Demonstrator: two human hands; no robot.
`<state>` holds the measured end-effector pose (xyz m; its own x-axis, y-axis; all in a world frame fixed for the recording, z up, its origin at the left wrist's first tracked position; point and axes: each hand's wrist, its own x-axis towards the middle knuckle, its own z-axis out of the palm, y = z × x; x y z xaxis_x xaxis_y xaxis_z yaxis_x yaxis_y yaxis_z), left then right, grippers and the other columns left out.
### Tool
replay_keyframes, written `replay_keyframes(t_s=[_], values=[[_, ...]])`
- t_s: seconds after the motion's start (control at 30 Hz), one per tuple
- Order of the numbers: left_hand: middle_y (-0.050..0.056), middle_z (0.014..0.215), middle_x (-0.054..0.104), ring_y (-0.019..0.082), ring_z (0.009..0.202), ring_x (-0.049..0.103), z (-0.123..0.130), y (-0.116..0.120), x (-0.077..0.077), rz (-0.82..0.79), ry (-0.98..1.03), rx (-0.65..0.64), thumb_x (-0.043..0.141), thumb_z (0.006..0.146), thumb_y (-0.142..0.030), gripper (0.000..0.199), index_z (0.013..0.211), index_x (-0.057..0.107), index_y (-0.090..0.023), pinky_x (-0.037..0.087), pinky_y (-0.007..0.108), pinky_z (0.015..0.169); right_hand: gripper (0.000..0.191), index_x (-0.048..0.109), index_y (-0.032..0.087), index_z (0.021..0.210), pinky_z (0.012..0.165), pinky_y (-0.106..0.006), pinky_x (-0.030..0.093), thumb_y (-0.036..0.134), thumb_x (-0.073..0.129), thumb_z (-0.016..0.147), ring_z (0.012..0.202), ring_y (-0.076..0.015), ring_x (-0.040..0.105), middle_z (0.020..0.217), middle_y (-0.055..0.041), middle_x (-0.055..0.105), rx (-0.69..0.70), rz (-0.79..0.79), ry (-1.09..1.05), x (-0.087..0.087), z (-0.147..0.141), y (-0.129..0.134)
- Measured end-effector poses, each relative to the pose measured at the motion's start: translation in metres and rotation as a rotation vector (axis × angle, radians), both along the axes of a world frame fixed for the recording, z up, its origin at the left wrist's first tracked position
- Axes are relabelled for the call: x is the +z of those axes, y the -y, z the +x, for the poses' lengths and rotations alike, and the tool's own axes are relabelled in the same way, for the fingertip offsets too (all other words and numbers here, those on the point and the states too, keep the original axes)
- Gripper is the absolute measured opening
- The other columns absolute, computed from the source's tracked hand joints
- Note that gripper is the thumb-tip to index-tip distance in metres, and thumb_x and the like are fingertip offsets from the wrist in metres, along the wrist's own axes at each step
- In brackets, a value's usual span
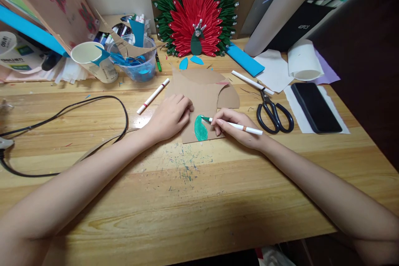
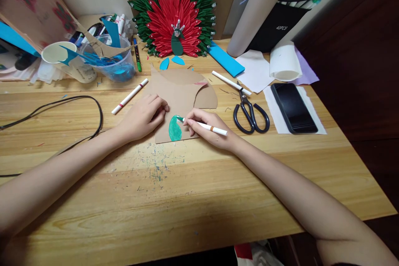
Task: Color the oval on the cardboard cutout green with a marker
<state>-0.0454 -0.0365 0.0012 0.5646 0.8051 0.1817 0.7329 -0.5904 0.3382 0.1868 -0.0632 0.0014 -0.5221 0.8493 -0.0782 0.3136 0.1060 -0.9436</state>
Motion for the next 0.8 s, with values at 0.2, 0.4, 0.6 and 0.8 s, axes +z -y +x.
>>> replay_keyframes(t_s=[0.2,0.4,0.6,0.8], values=[[0.005,0.093,0.06,0.017,0.087,0.051,0.0003,0.0,-0.0006,0.0,-0.003,0.0,0.039,0.088,-0.017,0.015,0.093,0.054,-0.018,0.04,0.031,0.076,0.021,0.058,0.017,0.089,0.063,-0.024,0.042,0.035,0.048,0.094,0.068,-0.0117,0.058,0.072,-0.0007,0.061,-0.002,0.015,0.011,-0.0006,0.0001,-0.0005],[0.005,0.094,0.059,0.017,0.087,0.051,-0.0003,-0.0008,-0.0019,0.001,-0.001,-0.008,0.039,0.088,-0.017,0.015,0.093,0.053,-0.018,0.04,0.031,0.077,0.022,0.057,0.017,0.089,0.064,-0.026,0.042,0.036,0.048,0.094,0.069,-0.0124,0.057,0.072,-0.0011,0.061,0.005,0.009,0.003,-0.001,0.0006,-0.0001],[0.006,0.094,0.059,0.017,0.088,0.051,-0.0005,-0.0006,-0.0017,-0.003,0.005,-0.011,0.038,0.089,-0.017,0.015,0.092,0.053,-0.018,0.04,0.031,0.078,0.022,0.057,0.016,0.089,0.064,-0.025,0.042,0.036,0.048,0.094,0.068,-0.012,0.057,0.072,-0.0009,0.061,0.003,-0.007,-0.019,-0.0015,0.0006,0.0006],[0.006,0.093,0.06,0.017,0.086,0.051,0.0001,0.0001,-0.0004,-0.004,0.01,-0.007,0.039,0.088,-0.017,0.015,0.092,0.053,-0.018,0.04,0.031,0.076,0.021,0.057,0.017,0.089,0.063,-0.025,0.041,0.035,0.048,0.094,0.068,-0.0123,0.057,0.073,-0.0012,0.061,-0.002,0.0,0.005,0.0003,0.0002,0.0006]])
